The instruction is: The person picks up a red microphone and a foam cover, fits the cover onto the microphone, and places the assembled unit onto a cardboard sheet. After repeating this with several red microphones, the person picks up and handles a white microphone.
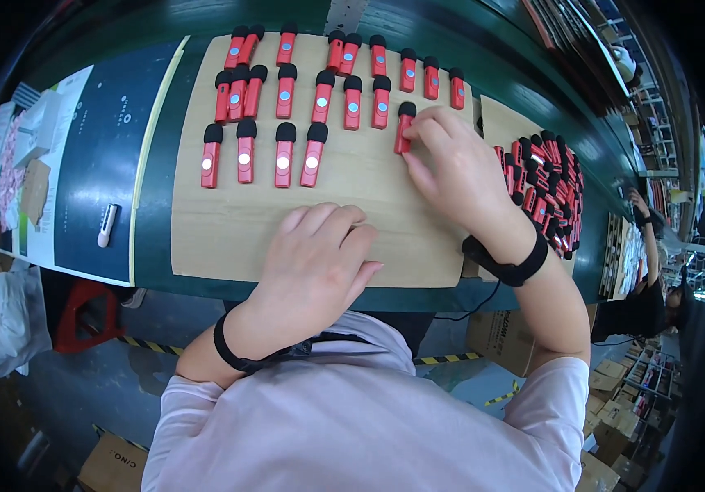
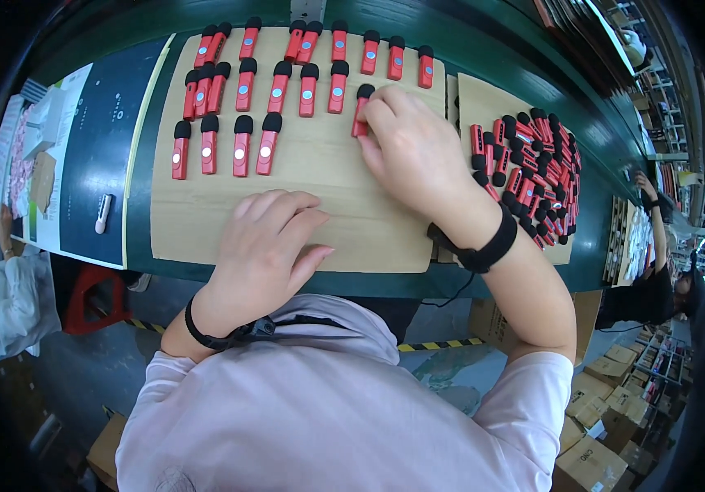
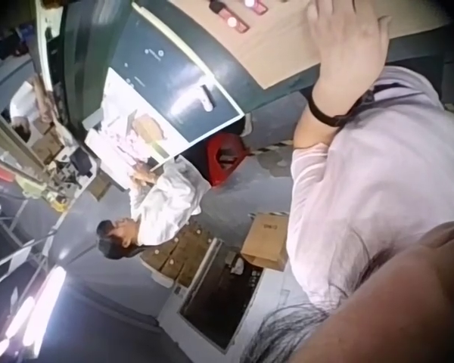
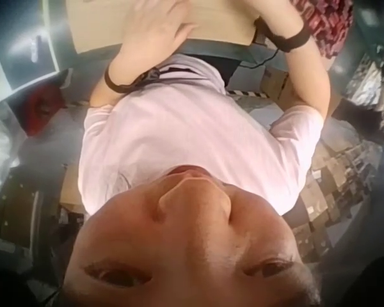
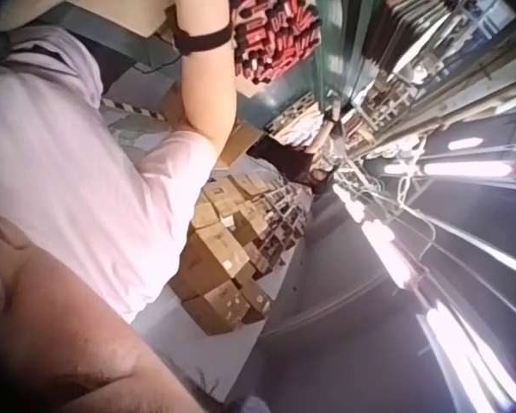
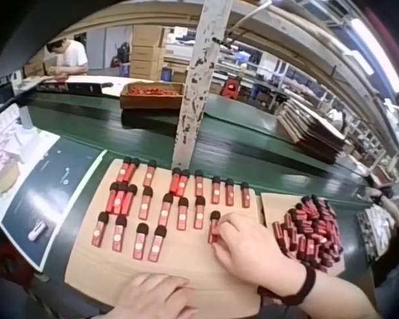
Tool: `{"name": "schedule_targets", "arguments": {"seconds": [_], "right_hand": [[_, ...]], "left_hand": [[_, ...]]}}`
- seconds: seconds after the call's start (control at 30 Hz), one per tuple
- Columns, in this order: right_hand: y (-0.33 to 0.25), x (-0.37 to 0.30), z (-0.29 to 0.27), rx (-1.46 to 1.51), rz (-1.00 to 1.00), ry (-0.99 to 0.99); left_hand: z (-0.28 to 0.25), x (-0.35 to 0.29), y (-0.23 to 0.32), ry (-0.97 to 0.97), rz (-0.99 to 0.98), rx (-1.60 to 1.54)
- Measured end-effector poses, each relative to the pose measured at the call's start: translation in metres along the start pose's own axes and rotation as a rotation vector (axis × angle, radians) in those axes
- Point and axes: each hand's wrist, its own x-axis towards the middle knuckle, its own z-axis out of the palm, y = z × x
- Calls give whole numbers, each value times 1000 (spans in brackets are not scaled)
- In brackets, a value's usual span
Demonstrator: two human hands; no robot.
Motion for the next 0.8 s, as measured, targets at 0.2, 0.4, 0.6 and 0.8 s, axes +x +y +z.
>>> {"name": "schedule_targets", "arguments": {"seconds": [0.2, 0.4, 0.6, 0.8], "right_hand": [[10, 3, -5, -51, 64, -7], [59, -19, -47, 160, 405, 26], [101, -55, -60, 89, 644, -129], [99, -62, -35, -142, 679, -180]], "left_hand": [[4, 3, 2, 4, 2, -6], [5, 3, -2, 6, -2, -10], [7, 4, -1, 41, 22, 7], [10, 5, 3, 65, 40, -17]]}}
